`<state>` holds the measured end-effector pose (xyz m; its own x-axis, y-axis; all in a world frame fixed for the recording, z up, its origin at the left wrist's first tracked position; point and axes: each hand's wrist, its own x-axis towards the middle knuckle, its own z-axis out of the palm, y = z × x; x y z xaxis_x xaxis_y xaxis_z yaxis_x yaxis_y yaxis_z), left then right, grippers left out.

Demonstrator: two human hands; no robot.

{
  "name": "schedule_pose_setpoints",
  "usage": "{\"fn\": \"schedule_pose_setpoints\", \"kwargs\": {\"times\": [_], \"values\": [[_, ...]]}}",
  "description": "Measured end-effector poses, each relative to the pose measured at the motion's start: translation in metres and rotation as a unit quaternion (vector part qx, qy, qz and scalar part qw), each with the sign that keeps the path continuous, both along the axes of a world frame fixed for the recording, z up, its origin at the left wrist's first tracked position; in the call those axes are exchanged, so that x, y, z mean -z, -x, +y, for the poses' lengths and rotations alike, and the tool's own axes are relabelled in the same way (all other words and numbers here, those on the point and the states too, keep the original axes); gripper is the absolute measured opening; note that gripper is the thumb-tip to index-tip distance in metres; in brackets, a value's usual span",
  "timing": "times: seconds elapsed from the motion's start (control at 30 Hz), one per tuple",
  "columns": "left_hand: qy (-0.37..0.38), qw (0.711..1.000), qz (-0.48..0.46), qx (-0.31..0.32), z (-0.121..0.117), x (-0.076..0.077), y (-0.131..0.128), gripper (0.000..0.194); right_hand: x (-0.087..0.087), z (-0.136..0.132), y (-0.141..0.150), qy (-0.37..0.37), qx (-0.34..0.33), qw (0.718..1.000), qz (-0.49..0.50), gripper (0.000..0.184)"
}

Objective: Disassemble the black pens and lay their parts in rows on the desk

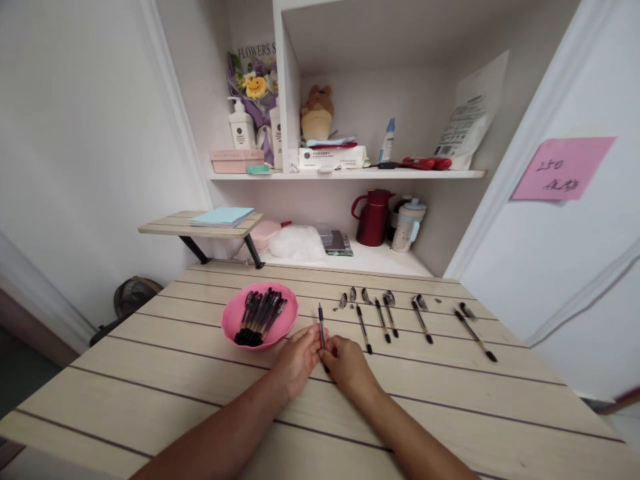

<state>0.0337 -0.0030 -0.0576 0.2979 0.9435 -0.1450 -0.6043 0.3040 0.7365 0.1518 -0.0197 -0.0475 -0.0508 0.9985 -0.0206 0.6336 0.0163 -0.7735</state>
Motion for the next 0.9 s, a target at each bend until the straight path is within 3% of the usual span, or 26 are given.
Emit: {"fn": "schedule_pose_setpoints", "kwargs": {"times": [0.13, 0.3, 0.9], "values": [[-0.041, 0.988, 0.127, -0.080, 0.001, 0.006, 0.001, 0.037, -0.002, 0.017, -0.013, -0.016, 0.044, 0.994, -0.099, 0.012], [-0.082, 0.972, 0.209, -0.070, 0.003, 0.007, 0.003, 0.038, -0.005, 0.031, -0.021, -0.016, 0.054, 0.982, -0.181, 0.015], [-0.093, 0.971, 0.212, -0.057, 0.000, 0.001, 0.004, 0.038, -0.010, 0.035, -0.036, -0.029, 0.083, 0.958, -0.272, 0.016]]}}
